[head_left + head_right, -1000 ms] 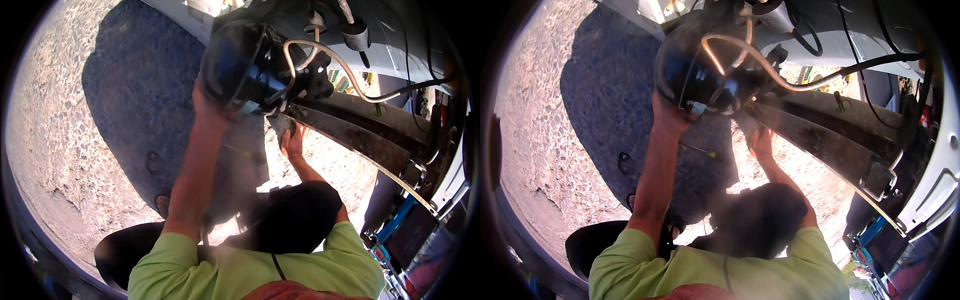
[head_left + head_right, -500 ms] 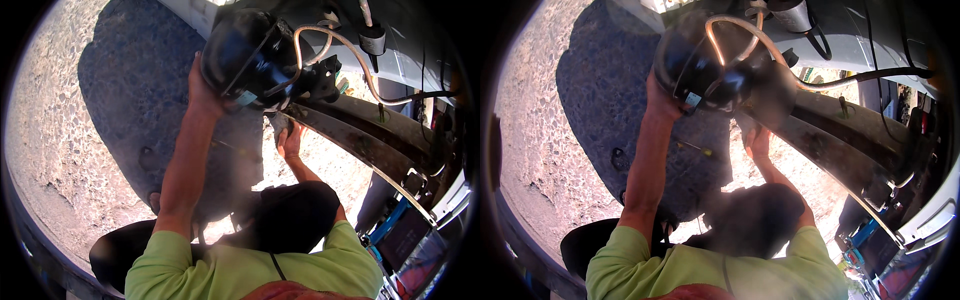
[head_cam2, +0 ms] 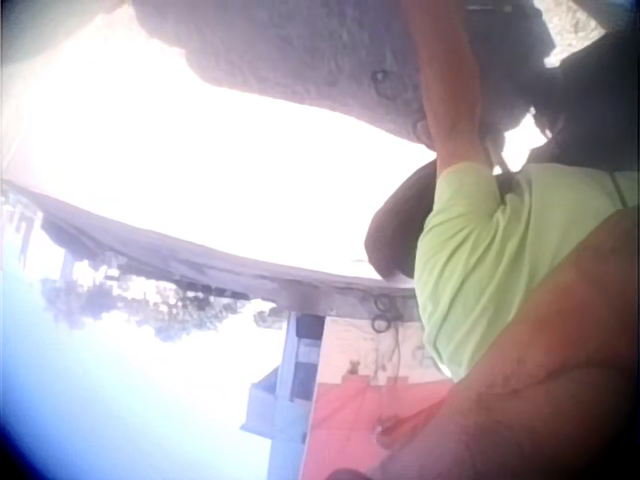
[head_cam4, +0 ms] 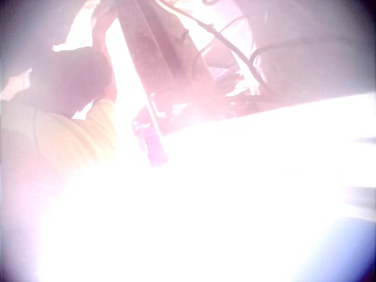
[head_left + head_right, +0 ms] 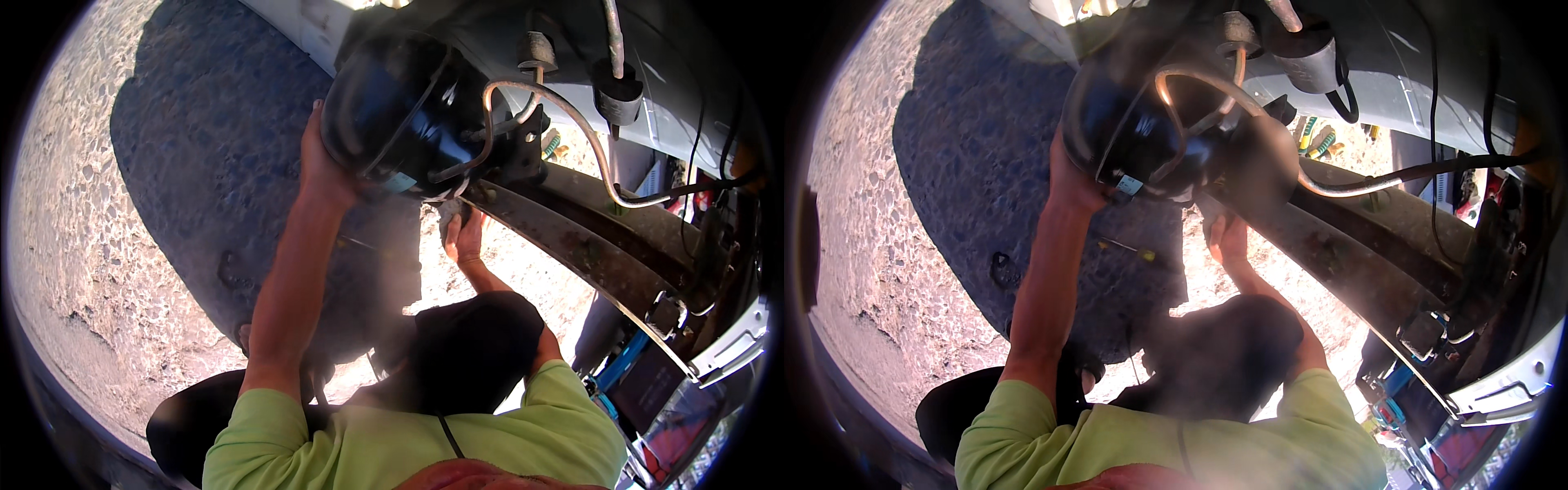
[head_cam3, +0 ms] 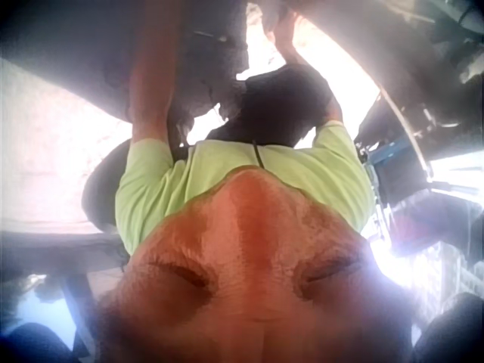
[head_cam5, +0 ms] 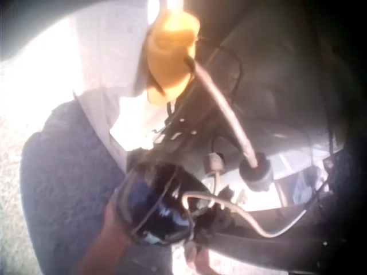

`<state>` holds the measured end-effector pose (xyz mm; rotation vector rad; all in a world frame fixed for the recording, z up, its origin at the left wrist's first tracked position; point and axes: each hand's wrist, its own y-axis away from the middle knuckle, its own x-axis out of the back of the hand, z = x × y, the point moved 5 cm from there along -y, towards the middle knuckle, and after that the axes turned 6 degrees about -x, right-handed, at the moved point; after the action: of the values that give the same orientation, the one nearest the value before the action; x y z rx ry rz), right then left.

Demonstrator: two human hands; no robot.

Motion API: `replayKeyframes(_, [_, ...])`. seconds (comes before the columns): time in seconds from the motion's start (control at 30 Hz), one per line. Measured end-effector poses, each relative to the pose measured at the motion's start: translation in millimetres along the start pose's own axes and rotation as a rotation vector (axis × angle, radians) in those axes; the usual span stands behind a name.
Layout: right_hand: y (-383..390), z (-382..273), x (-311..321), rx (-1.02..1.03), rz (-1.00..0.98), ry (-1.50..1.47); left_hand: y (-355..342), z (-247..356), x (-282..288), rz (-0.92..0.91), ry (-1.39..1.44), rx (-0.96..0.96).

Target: The person uses a screwdriver and pliers to disassemble a white appliance on the ground, eventually pulling out a black internal component by hand.

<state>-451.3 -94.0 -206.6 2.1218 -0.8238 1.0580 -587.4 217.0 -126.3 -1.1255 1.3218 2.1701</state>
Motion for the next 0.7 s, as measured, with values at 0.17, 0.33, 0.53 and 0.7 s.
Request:
replayKeyframes(0.17, [0.2,-5.6,1.2,-0.063,-0.024,-0.076,3.8,-6.4,10.5,0.008,0.009,0.021])
replayKeyframes(0.33, [0.5,-2.1,1.5,-0.039,-0.005,-0.064,5.3,-6.7,6.0,-0.036,0.033,-0.005])
replayKeyframes(0.53, [2.3,2.1,-0.4,-0.046,0.015,-0.100,4.8,-10.3,10.1,-0.029,0.009,0.029])
replayKeyframes(0.7, [-0.1,3.5,-2.1,0.010,0.031,-0.047,6.6,-11.1,10.9,-0.148,0.089,0.085])
